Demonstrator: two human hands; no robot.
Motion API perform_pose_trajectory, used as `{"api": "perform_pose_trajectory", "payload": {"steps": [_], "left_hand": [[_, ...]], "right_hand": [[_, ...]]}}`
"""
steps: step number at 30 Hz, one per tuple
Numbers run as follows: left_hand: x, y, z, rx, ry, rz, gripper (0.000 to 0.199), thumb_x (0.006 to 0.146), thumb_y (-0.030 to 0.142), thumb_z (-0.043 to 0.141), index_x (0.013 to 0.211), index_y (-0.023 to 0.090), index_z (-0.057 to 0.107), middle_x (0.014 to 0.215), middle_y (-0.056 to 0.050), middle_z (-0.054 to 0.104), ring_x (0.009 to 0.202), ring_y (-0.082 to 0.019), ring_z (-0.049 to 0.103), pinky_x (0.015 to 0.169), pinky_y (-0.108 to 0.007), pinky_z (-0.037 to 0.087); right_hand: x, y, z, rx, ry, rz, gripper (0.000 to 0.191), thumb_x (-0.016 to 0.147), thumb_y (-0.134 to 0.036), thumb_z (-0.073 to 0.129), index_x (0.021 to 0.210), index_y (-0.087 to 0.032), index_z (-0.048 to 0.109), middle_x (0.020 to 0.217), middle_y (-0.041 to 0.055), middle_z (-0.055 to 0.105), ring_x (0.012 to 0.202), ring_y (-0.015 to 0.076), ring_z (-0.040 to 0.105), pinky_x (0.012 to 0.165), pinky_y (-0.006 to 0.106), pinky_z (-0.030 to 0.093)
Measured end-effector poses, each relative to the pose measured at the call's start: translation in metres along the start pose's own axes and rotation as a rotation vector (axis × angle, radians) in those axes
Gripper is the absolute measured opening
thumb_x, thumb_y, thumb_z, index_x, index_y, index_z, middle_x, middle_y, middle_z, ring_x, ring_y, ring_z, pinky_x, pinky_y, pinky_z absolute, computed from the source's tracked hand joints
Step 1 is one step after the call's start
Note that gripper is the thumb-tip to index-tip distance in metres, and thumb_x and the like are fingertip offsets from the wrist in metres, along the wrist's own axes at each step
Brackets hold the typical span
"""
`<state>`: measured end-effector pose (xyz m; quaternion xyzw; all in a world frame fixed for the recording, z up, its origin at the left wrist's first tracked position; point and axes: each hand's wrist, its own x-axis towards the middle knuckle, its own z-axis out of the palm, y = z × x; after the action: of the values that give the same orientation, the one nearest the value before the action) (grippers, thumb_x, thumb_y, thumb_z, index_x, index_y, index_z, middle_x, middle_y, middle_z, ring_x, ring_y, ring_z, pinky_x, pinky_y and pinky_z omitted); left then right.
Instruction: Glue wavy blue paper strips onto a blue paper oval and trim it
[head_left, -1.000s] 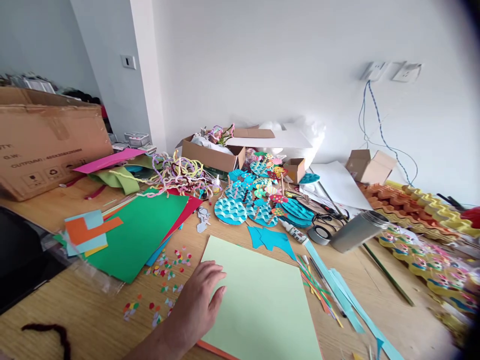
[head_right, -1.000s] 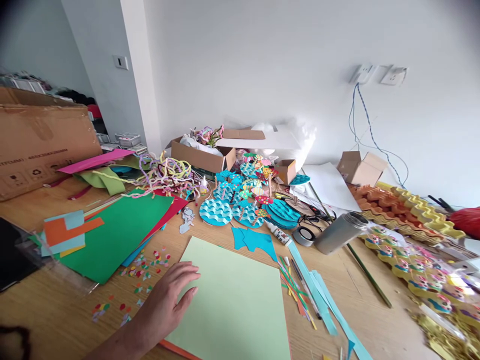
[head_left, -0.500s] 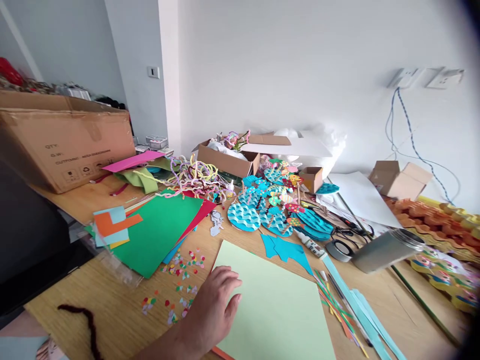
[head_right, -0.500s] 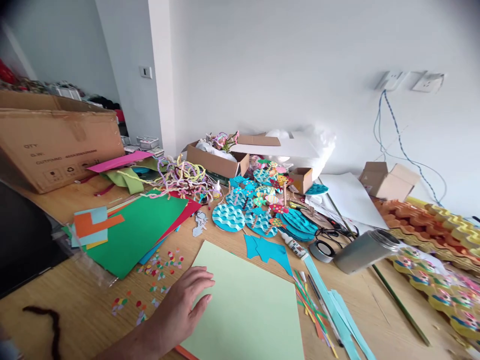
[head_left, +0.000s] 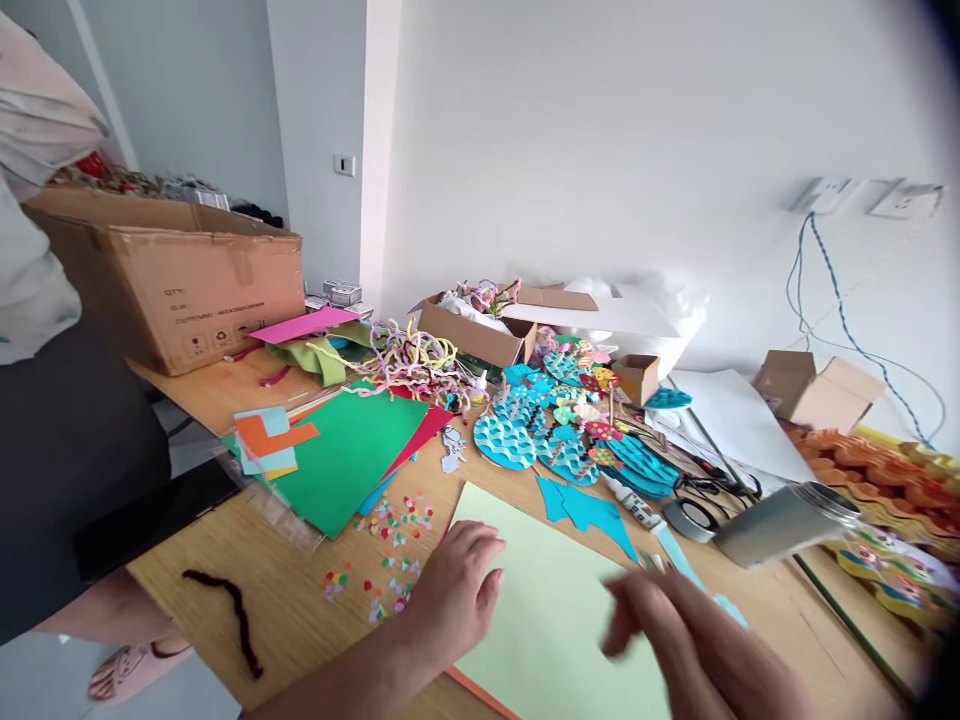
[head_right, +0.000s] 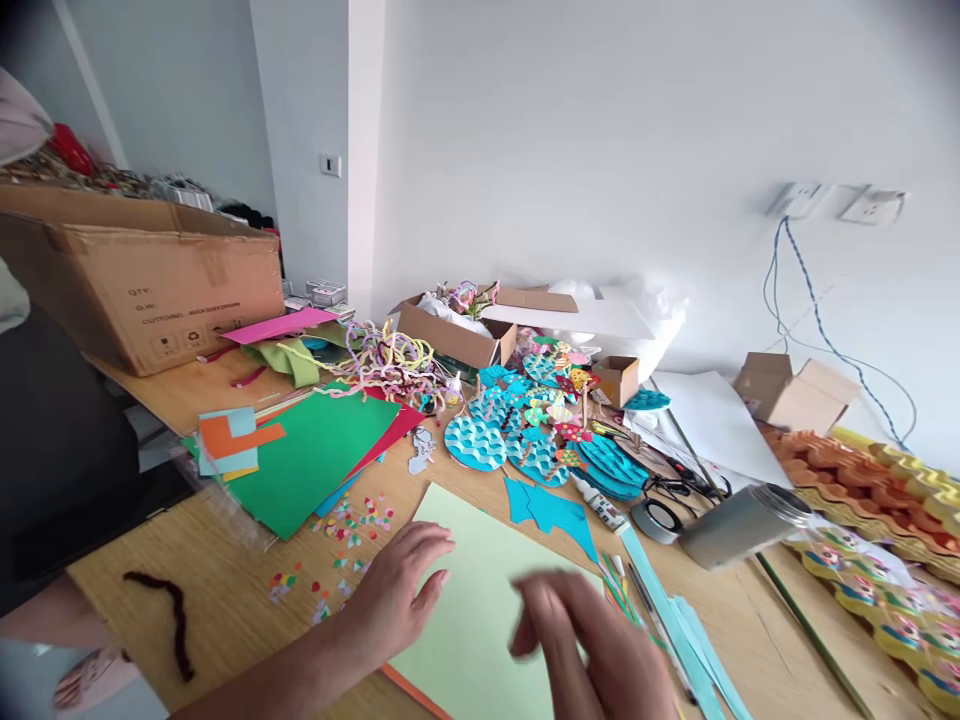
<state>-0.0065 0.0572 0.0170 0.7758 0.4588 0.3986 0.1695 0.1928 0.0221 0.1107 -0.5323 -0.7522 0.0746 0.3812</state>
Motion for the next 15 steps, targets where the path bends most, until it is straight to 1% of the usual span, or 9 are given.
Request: {"api": "perform_pose_trajectory", "payload": {"steps": [1, 2, 4, 5, 6, 8, 10, 12, 15], "left_hand": [[0.002, 0.000, -0.004, 0.022, 0.028, 0.001, 0.033, 0.084, 0.010, 0.047, 0.115, 0.017, 0.056, 0.117, -0.010, 0.061, 0.111, -0.021, 0.053, 0.098, -0.041, 0.047], [0.004, -0.001, -0.011, 0.053, 0.063, -0.007, 0.034, 0.085, 0.011, 0.046, 0.118, 0.016, 0.055, 0.120, -0.011, 0.059, 0.114, -0.022, 0.052, 0.099, -0.043, 0.046], [0.008, -0.006, -0.029, 0.137, 0.130, -0.049, 0.036, 0.088, 0.013, 0.043, 0.123, 0.016, 0.052, 0.128, -0.013, 0.056, 0.121, -0.023, 0.048, 0.101, -0.045, 0.044], [0.008, -0.012, -0.040, 0.187, 0.150, -0.080, 0.036, 0.089, 0.015, 0.042, 0.124, 0.016, 0.052, 0.130, -0.014, 0.054, 0.125, -0.024, 0.046, 0.102, -0.046, 0.043], [0.008, -0.018, -0.051, 0.243, 0.159, -0.114, 0.036, 0.089, 0.017, 0.044, 0.124, 0.015, 0.052, 0.132, -0.014, 0.053, 0.127, -0.025, 0.044, 0.103, -0.046, 0.042], [0.002, -0.036, -0.072, 0.384, 0.179, -0.172, 0.039, 0.088, 0.022, 0.049, 0.126, 0.014, 0.052, 0.134, -0.016, 0.051, 0.130, -0.029, 0.041, 0.104, -0.049, 0.040], [-0.010, -0.056, -0.088, 0.546, 0.182, -0.241, 0.040, 0.087, 0.023, 0.051, 0.125, 0.011, 0.054, 0.135, -0.018, 0.051, 0.130, -0.032, 0.041, 0.105, -0.051, 0.038], [-0.023, -0.076, -0.095, 0.672, 0.170, -0.251, 0.038, 0.087, 0.023, 0.051, 0.121, 0.009, 0.057, 0.133, -0.019, 0.053, 0.130, -0.035, 0.041, 0.106, -0.052, 0.036], [-0.041, -0.098, -0.094, 0.770, 0.202, -0.209, 0.037, 0.086, 0.023, 0.050, 0.120, 0.012, 0.059, 0.132, -0.016, 0.056, 0.129, -0.034, 0.042, 0.106, -0.053, 0.035]], "right_hand": [[0.016, -0.009, 0.011, 0.183, -0.126, 0.110, 0.043, 0.095, -0.051, 0.039, 0.077, -0.020, 0.064, 0.067, 0.0028, 0.065, 0.065, 0.0150, 0.064, 0.063, 0.025, 0.052], [0.034, -0.016, 0.025, 0.368, -0.229, 0.212, 0.046, 0.093, -0.055, 0.039, 0.079, -0.018, 0.064, 0.064, 0.0029, 0.064, 0.060, 0.0154, 0.063, 0.058, 0.027, 0.053], [0.068, -0.027, 0.058, 0.588, -0.366, 0.375, 0.042, 0.086, -0.056, 0.051, 0.084, -0.017, 0.063, 0.072, 0.0036, 0.065, 0.060, 0.0153, 0.064, 0.054, 0.027, 0.054], [0.083, -0.030, 0.078, 0.612, -0.438, 0.434, 0.035, 0.087, -0.050, 0.053, 0.087, -0.016, 0.063, 0.079, 0.0039, 0.066, 0.063, 0.0140, 0.065, 0.054, 0.025, 0.054], [0.097, -0.033, 0.097, 0.576, -0.504, 0.490, 0.028, 0.090, -0.043, 0.053, 0.087, -0.016, 0.062, 0.082, 0.0030, 0.065, 0.063, 0.0114, 0.064, 0.055, 0.022, 0.054], [0.122, -0.037, 0.137, 0.525, -0.565, 0.517, 0.021, 0.092, -0.033, 0.053, 0.087, -0.014, 0.062, 0.080, 0.0014, 0.064, 0.058, 0.0079, 0.062, 0.052, 0.020, 0.051], [0.145, -0.041, 0.174, 0.463, -0.616, 0.553, 0.019, 0.093, -0.031, 0.054, 0.093, -0.013, 0.061, 0.080, 0.0010, 0.064, 0.058, 0.0088, 0.061, 0.053, 0.022, 0.052], [0.166, -0.045, 0.205, 0.390, -0.637, 0.601, 0.024, 0.092, -0.033, 0.055, 0.106, -0.014, 0.059, 0.095, 0.0037, 0.064, 0.074, 0.0128, 0.063, 0.064, 0.029, 0.055], [0.193, -0.048, 0.240, 0.285, -0.633, 0.659, 0.031, 0.091, -0.034, 0.056, 0.116, -0.015, 0.057, 0.112, 0.0076, 0.060, 0.092, 0.0185, 0.062, 0.078, 0.038, 0.054]]}}
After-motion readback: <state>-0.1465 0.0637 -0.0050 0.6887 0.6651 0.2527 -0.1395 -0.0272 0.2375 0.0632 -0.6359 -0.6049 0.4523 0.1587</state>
